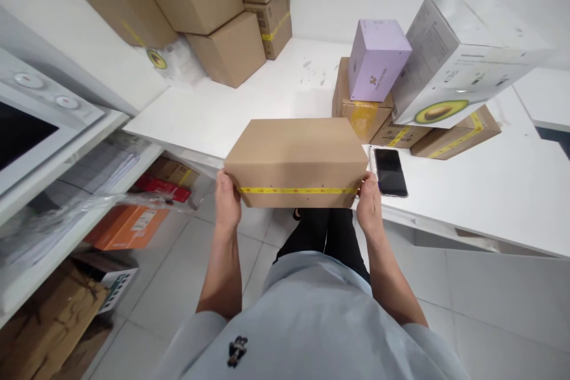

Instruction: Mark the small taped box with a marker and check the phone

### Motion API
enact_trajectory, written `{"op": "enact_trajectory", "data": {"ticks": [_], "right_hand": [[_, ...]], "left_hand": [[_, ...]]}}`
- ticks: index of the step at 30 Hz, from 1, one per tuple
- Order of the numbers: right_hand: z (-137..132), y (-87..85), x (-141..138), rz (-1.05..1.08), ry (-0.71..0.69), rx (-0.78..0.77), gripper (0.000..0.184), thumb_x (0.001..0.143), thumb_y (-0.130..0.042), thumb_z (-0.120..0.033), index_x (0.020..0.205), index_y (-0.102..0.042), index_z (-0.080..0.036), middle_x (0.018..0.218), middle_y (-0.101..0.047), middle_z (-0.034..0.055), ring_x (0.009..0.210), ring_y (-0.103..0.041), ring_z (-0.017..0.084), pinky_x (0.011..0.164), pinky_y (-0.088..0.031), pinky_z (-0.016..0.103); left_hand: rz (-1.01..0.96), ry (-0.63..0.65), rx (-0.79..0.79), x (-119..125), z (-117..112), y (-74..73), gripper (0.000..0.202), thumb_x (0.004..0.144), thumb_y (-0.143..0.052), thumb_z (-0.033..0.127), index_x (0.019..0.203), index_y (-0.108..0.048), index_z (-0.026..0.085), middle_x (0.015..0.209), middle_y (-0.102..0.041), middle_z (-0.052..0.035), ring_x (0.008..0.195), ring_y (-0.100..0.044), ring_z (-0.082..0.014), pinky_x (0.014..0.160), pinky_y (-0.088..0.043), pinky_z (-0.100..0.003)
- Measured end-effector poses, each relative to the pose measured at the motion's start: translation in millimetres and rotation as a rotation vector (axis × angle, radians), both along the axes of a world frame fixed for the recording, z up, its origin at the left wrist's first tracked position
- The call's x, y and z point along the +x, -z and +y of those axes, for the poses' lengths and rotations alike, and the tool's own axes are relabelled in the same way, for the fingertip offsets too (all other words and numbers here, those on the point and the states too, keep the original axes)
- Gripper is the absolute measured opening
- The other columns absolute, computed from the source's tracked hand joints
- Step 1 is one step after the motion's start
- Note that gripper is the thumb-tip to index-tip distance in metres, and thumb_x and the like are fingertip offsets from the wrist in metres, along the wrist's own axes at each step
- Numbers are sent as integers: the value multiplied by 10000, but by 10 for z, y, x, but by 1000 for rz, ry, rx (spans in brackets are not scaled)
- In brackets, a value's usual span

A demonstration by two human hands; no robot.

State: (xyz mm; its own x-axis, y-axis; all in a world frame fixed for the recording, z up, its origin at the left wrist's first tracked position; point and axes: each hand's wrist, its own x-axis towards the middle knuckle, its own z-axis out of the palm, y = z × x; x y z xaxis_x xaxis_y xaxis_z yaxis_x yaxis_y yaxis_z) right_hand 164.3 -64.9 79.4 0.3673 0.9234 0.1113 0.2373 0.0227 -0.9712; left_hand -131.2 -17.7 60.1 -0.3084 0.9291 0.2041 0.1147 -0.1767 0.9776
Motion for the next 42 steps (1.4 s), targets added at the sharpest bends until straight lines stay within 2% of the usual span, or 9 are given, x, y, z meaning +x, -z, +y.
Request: {"op": "enact_trajectory", "data": {"ticks": [5, 9, 13, 18, 23, 29, 34, 37, 42], "right_hand": [[-92, 76, 117, 45, -5, -42, 579, 940, -341, -735, 1148, -567, -244, 1135, -636, 69, 1030, -608, 223, 843, -536, 393], [-75, -66, 180, -7, 57, -16, 585, 931, -384, -721, 1228, -567, -250, 1251, -639, 97, 1143, -609, 250, 936, -524, 444], [-1, -225, 210, -35, 63, -28, 543, 862, -602, -644, 1240, -583, -254, 1279, -651, 109, 1115, -634, 248, 920, -543, 433], [145, -271, 314, 94, -59, -150, 660, 789, -731, -540, 1377, -558, -295, 1375, -627, 106, 1102, -654, 259, 927, -562, 475], [215, -298, 377, 214, -140, -196, 642, 726, -781, -481, 1320, -618, -303, 1336, -662, 78, 1078, -658, 270, 855, -594, 446], [21, -403, 335, 204, -223, -157, 632, 753, -778, -459, 1325, -558, -309, 1354, -641, 82, 1147, -642, 269, 824, -592, 407], [-19, -386, 263, 199, -148, 141, 543, 748, -785, -457, 1198, -513, -325, 1232, -662, 49, 1101, -655, 224, 866, -571, 386], [60, -251, 240, 220, -89, 187, 450, 777, -737, -539, 1094, -529, -298, 1176, -667, 53, 1064, -665, 215, 881, -558, 391], [97, -82, 259, 233, -44, 107, 463, 832, -602, -656, 1081, -518, -276, 1105, -660, 52, 1017, -674, 220, 877, -557, 424]], "left_hand": [[-196, 66, -68, 89, 10, -28, 740, 780, -480, 883, 1150, -621, 258, 1166, -693, -101, 1123, -671, -256, 878, -567, -372], [-254, 196, -205, 97, 39, -66, 791, 798, -463, 873, 1282, -589, 261, 1126, -732, -129, 1017, -722, -285, 786, -588, -396], [-186, 262, -260, 55, 135, -121, 717, 841, -551, 760, 1326, -590, 234, 1219, -715, -144, 1057, -710, -289, 788, -593, -392], [71, 352, -299, 26, 304, -338, 608, 802, -706, 627, 1257, -657, 227, 1268, -699, -114, 1178, -647, -298, 912, -571, -387], [137, 457, -338, 9, 357, -428, 600, 770, -763, 565, 1255, -627, 240, 1128, -722, -103, 1027, -692, -281, 755, -594, -340], [150, 444, -232, -65, 173, -405, 558, 757, -791, 485, 1239, -627, 254, 1243, -677, -103, 1005, -685, -249, 745, -604, -331], [-43, 279, 67, -28, 78, -470, 617, 645, -871, 383, 1202, -608, 339, 1245, -649, -44, 1037, -645, -216, 832, -574, -346], [-197, 204, 93, 49, 128, -434, 527, 589, -879, 468, 1025, -625, 316, 1054, -651, -21, 913, -625, -189, 742, -547, -321], [-272, 137, -36, 105, 215, -248, 462, 733, -688, 694, 880, -554, 276, 840, -564, -3, 674, -542, -141, 558, -451, -272]]}}
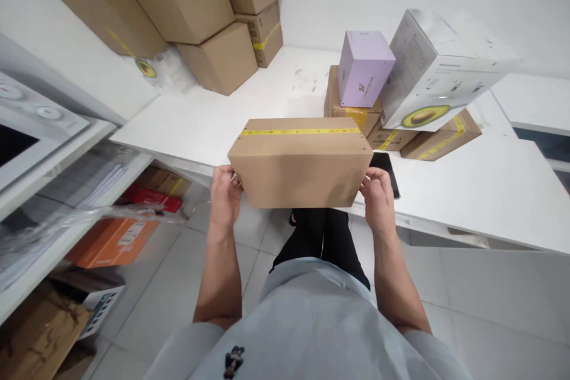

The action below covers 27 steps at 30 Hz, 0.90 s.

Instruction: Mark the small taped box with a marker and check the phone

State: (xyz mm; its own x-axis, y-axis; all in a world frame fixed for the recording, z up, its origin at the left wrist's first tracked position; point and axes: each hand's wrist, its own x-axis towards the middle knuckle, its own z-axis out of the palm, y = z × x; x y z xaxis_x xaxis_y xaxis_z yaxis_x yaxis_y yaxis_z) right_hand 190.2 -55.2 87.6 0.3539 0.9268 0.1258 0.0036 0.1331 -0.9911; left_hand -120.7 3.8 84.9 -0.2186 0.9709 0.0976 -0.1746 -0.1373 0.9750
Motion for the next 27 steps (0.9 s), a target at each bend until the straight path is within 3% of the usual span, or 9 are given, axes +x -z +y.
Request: {"op": "enact_trajectory", "data": {"ticks": [3, 6, 8, 12, 14, 16, 19, 23, 27], "right_hand": [[-28, -67, 19, -132, 41, 51, 506, 849, -591, -640, 1208, -504, -294, 1198, -620, 78, 1040, -661, 226, 878, -571, 435], [-34, -193, 41, -395, 34, 145, 597, 844, -665, -548, 1365, -470, -332, 1365, -515, 108, 1180, -612, 261, 957, -562, 476], [-28, -263, 55, -588, -20, 203, 544, 844, -698, -482, 1343, -533, -341, 1427, -454, 111, 1303, -539, 300, 1023, -535, 515], [-26, -355, 42, -845, -51, 254, 317, 901, -641, -460, 1187, -668, -325, 1472, -433, 102, 1405, -444, 357, 1128, -430, 605], [-41, -395, 2, -940, -28, 231, 318, 891, -660, -494, 1163, -688, -334, 1447, -493, 94, 1439, -395, 390, 1165, -346, 648], [-63, -431, -54, -1021, -41, 199, 354, 858, -705, -527, 1167, -694, -354, 1378, -584, 81, 1435, -392, 411, 1192, -240, 684], [-84, -459, -140, -1140, -73, 190, 397, 864, -709, -531, 1231, -668, -387, 1294, -664, 62, 1346, -497, 386, 1203, -144, 692], [-65, -466, -208, -1263, -36, 230, 409, 907, -660, -518, 1285, -643, -363, 1251, -683, 74, 1268, -554, 339, 1165, -300, 599], [-35, -510, -233, -1363, -19, 266, 401, 932, -632, -491, 1242, -668, -239, 1189, -682, 111, 1236, -550, 303, 1041, -464, 438]], "left_hand": [[78, -46, -12, 6, 0, 43, 492, 812, -583, 730, 1071, -556, 312, 958, -619, -20, 787, -615, -175, 633, -505, -302], [374, -81, 123, 51, -47, -28, 498, 895, -587, 627, 1280, -564, 313, 1207, -633, -56, 1121, -617, -223, 952, -521, -390], [575, -107, 274, 102, -88, -102, 377, 934, -602, 527, 1227, -646, 295, 1315, -587, -65, 1275, -544, -239, 1104, -442, -424], [794, -214, 455, 206, -142, -183, 157, 933, -639, 423, 1008, -753, 345, 1263, -596, -38, 1257, -534, -248, 1131, -422, -461], [874, -179, 466, 253, -156, -183, 141, 880, -708, 438, 1002, -757, 388, 1152, -663, -27, 1232, -538, -282, 1146, -380, -504], [954, -93, 451, 308, -174, -177, 272, 792, -787, 507, 1041, -752, 402, 1119, -703, -26, 1228, -533, -331, 1161, -318, -554], [1061, -7, 432, 405, -214, -196, 520, 669, -834, 641, 1111, -737, 386, 1241, -691, -42, 1264, -502, -390, 1178, -218, -609], [1133, -20, 403, 515, -267, -288, 592, 681, -759, 739, 1158, -724, 390, 1284, -682, -51, 1278, -489, -392, 1164, -189, -604], [1343, -36, 360, 562, -293, -401, 602, 796, -601, 787, 1233, -702, 385, 1288, -682, -63, 1252, -505, -363, 1102, -247, -569]]}}
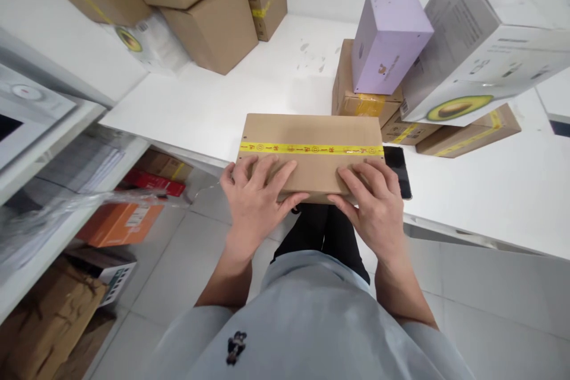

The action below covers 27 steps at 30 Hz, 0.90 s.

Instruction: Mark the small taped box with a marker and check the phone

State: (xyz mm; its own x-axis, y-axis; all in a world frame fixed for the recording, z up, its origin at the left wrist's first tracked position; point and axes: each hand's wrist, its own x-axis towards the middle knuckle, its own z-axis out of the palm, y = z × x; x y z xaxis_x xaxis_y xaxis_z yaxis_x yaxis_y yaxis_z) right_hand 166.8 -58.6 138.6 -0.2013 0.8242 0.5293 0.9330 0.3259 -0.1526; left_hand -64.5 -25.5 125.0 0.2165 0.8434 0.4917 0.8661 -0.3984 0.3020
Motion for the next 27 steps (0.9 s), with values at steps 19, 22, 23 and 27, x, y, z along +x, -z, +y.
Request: {"op": "enact_trajectory", "data": {"ticks": [19, 22, 23, 27], "right_hand": [[51, -36, 1, -36, 11, -57, 421, 949, -587, -515, 1248, -652, -228, 1256, -663, 130, 1243, -530, 313, 1002, -452, 455], [22, -133, -10, 72, -54, -14, 413, 952, -601, -466, 1297, -603, -239, 1301, -641, 139, 1299, -528, 334, 1065, -431, 551], [-1, -176, -24, 168, -105, 50, 401, 950, -612, -426, 1311, -583, -254, 1300, -638, 129, 1302, -541, 326, 1078, -435, 566], [-166, -395, -91, 648, -384, 151, 304, 966, -527, -400, 1261, -568, -336, 1065, -680, 40, 1018, -697, 218, 931, -588, 455]], "left_hand": [[125, -12, -111, 24, -7, -118, 523, 888, -524, 731, 1296, -653, 430, 1401, -639, -48, 1339, -476, -355, 1124, -207, -568], [141, -17, -72, 21, -5, -108, 502, 891, -548, 706, 1298, -648, 429, 1394, -646, -50, 1334, -485, -351, 1112, -228, -564], [142, -17, -55, 17, -4, -97, 496, 890, -561, 697, 1300, -645, 432, 1391, -648, -50, 1329, -490, -352, 1106, -235, -565], [117, 5, -10, -4, 12, -46, 460, 889, -623, 619, 1312, -643, 439, 1388, -646, -51, 1311, -507, -361, 1096, -245, -568]]}}
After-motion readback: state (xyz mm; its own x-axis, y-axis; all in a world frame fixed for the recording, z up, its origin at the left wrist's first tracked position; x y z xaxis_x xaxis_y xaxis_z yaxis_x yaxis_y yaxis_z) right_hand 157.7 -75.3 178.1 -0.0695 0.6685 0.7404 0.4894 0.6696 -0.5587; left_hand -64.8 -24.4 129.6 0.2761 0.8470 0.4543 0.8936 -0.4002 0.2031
